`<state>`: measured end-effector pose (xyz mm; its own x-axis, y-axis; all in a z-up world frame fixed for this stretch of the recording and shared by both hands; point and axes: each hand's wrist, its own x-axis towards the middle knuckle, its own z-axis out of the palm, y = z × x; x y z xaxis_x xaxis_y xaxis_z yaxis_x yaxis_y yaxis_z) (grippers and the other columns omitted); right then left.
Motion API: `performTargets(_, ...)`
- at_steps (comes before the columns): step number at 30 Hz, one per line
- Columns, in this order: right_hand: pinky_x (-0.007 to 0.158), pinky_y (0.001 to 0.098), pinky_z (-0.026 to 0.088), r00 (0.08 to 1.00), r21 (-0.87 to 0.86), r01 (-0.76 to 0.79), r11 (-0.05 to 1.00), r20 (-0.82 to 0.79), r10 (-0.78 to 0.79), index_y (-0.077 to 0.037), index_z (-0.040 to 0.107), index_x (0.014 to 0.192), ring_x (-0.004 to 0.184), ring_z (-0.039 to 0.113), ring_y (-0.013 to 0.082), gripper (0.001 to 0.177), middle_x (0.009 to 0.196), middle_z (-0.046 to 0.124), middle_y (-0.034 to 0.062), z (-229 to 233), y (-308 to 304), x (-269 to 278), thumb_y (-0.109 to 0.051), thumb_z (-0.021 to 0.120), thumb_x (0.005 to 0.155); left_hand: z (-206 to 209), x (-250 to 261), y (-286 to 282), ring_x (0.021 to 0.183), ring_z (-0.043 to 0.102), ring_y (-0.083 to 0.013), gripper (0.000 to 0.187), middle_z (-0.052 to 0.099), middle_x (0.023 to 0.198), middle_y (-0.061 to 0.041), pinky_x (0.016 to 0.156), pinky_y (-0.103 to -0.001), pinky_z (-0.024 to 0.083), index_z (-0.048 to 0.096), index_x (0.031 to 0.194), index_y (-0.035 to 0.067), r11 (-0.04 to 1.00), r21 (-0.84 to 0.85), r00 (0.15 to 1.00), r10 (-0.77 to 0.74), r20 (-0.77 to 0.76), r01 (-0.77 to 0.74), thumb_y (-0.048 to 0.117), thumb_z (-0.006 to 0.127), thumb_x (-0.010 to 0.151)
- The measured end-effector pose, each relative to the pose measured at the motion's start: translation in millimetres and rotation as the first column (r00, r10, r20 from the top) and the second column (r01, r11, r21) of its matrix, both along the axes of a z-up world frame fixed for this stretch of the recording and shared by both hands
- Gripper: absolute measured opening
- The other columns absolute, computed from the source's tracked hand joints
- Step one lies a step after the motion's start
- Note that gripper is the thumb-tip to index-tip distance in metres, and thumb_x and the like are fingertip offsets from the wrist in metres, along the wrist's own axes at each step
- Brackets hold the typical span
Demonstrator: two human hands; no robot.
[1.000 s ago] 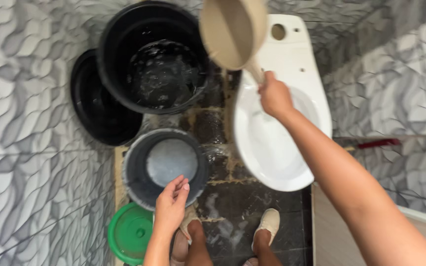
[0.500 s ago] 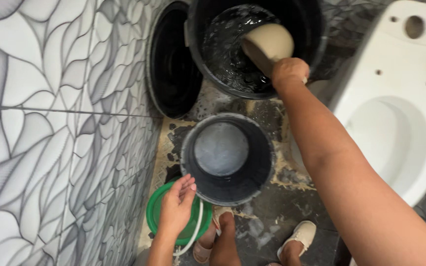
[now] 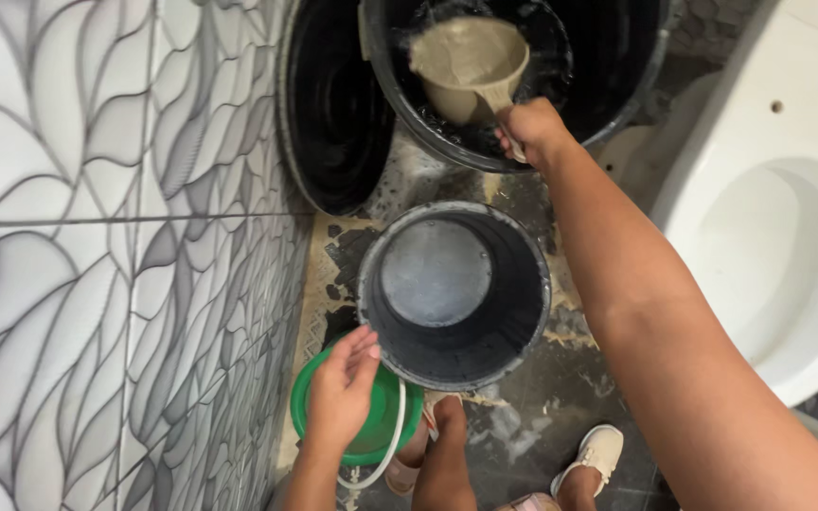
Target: The person scrubs the base of a white toilet with a red-handled brush, then uses a beige scoop to pour water from a black bucket into the toilet bowl and onto the floor to rinse the area.
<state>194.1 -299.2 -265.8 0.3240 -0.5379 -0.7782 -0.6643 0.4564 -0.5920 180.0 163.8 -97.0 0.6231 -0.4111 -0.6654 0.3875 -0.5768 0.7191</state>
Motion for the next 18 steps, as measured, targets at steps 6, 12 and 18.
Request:
performTargets(6,0.039,0.0319,0.042,0.97,0.01,0.152,0.988,0.19,-0.151,-0.001,0.061,0.089,0.045,0.051,0.014,0.012,0.063,0.058,0.0051,97.3,33.0,-39.4,-0.013,0.059,0.092,20.0,-3.3,1.0,0.112,0.073,-0.0193,0.041,0.075,0.125,-0.014,0.096,-0.031,0.056,0.062,0.133,0.0,0.999,0.03,0.999,-0.033,0.019,0.033,0.014,0.064,0.094)
performTargets(12,0.04,0.0305,0.042,0.93,-0.126,0.222,0.967,0.325,-0.171,-0.001,0.06,0.097,0.045,0.05,0.0141,0.011,0.064,0.058,0.0052,194.2,33.5,-126.1,-0.011,0.056,0.093,36.3,-28.4,-20.8,0.111,0.072,-0.0191,0.043,0.074,0.125,-0.014,0.095,-0.03,0.056,0.061,0.134,0.0,0.997,-0.015,0.997,-0.081,0.014,0.081,0.014,0.064,0.094)
performTargets(18,0.041,0.0295,0.043,0.967,-0.298,0.226,0.927,0.187,-0.175,0.002,0.063,0.096,0.048,0.054,0.0124,0.016,0.067,0.061,0.0059,286.8,22.8,-237.6,-0.013,0.058,0.094,72.9,-78.4,-65.9,0.111,0.069,-0.0163,0.044,0.073,0.128,-0.012,0.094,-0.029,0.054,0.06,0.136,0.0,0.991,-0.057,0.992,-0.126,-0.019,0.125,0.014,0.063,0.095)
